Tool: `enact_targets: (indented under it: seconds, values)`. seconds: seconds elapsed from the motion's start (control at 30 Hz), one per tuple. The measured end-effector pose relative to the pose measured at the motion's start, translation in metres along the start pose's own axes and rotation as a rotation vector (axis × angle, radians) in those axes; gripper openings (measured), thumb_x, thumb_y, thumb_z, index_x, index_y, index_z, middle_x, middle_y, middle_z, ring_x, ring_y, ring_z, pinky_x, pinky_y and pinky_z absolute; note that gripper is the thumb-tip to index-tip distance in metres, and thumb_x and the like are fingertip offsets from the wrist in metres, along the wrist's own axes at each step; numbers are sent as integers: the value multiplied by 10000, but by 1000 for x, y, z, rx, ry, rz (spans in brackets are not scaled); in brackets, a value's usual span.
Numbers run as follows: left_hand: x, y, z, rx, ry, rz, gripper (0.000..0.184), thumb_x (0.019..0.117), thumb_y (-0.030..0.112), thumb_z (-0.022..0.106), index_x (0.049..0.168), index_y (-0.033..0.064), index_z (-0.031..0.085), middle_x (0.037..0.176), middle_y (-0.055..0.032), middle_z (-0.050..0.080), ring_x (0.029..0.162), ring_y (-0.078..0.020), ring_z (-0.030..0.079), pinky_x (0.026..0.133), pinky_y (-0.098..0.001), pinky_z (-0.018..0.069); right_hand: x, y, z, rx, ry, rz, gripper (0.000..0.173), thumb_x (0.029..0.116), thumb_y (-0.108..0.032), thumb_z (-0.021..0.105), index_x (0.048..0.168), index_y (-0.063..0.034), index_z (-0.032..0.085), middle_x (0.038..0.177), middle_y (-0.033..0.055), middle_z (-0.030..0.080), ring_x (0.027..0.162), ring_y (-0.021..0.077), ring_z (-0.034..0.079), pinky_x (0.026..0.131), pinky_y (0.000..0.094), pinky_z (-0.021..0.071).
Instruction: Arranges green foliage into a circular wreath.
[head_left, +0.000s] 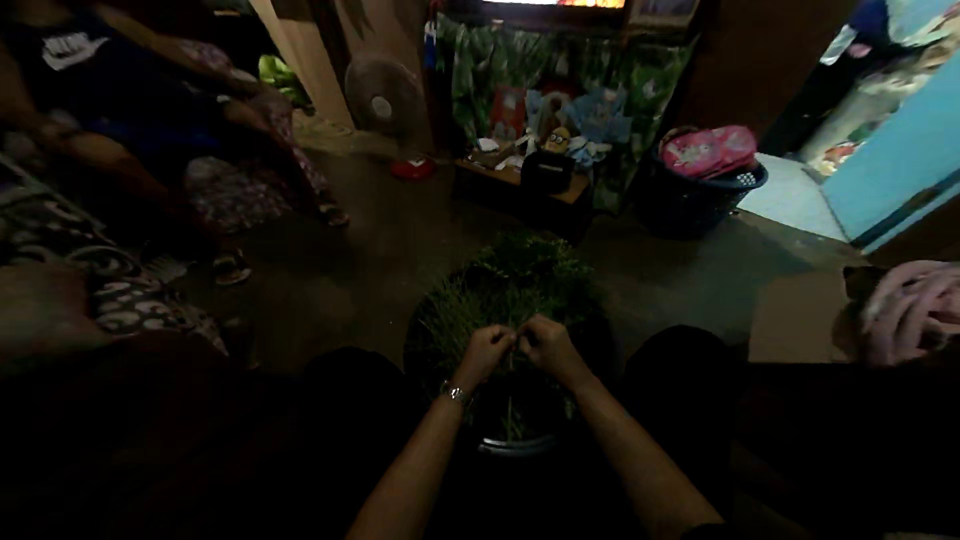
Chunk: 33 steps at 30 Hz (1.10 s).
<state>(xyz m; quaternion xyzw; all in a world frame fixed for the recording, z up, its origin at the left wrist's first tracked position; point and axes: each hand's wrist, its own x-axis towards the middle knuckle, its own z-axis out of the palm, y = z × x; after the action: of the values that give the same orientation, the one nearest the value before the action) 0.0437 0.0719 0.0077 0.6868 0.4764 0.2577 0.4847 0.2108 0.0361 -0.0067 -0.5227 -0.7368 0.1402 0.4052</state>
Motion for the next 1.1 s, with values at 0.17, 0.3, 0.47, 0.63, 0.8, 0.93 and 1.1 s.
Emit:
enact_targets:
  seconds: [0.17, 0.3, 0.47, 0.63, 0.8, 0.93, 1.1]
  values:
    - [0, 1, 0, 29, 0, 4, 209, 1048, 176, 581, 1074, 3, 695, 865, -27, 629, 668, -49, 533, 638, -223, 467, 2, -7, -15, 39, -91, 127, 182, 904, -71, 673, 1001, 76, 715, 976, 218, 709, 900, 302, 700, 849, 413, 572]
    - [0, 1, -2, 27, 16, -2, 201, 1047, 161, 581, 1056, -2, 698, 869, -27, 632, 677, -43, 533, 646, -219, 462, 4, -14, -24, 26, -132, 216, 197, 909, -70, 668, 1028, 81, 708, 998, 222, 709, 922, 308, 692, 864, 431, 559]
    - [0, -1, -23, 124, 43, -35, 243, 1061, 153, 551, 1133, -41, 679, 1032, -135, 670, 879, -140, 600, 830, -315, 492, 7, -8, -49, -39, -37, 238, 215, 927, -53, 638, 1088, 67, 715, 1077, 227, 703, 971, 305, 687, 887, 408, 557]
    - [-2, -2, -16, 236, -127, 33, 267, 1057, 155, 565, 1178, -42, 698, 1108, -175, 699, 986, -192, 654, 927, -358, 510, 9, 15, -29, -140, -156, -15, 405, 957, -261, 711, 1282, -20, 692, 1380, 230, 614, 1351, 467, 501, 1135, 622, 368]
    - [0, -3, -14, 249, -201, 86, 243, 1049, 152, 575, 1147, -21, 713, 1072, -140, 701, 942, -145, 640, 893, -320, 509, 9, 7, -22, -33, -442, 45, 299, 1026, -180, 620, 1226, 30, 694, 1221, 223, 684, 1180, 366, 639, 1078, 485, 467]
    - [-1, -8, -18, 295, -225, 139, 230, 1039, 146, 591, 1120, -24, 724, 1043, -136, 710, 921, -135, 641, 879, -313, 510, 8, 6, -24, -27, -467, 25, 247, 1021, -130, 611, 1155, 45, 723, 1151, 221, 710, 1109, 344, 677, 1038, 457, 500]
    - [0, -10, -20, 368, -266, 164, 236, 1030, 146, 609, 1102, -45, 728, 1076, -181, 713, 986, -210, 666, 932, -372, 513, 8, 8, -21, -5, -517, 10, 231, 1015, -103, 609, 1136, 57, 723, 1132, 228, 707, 1081, 333, 683, 1013, 446, 516]
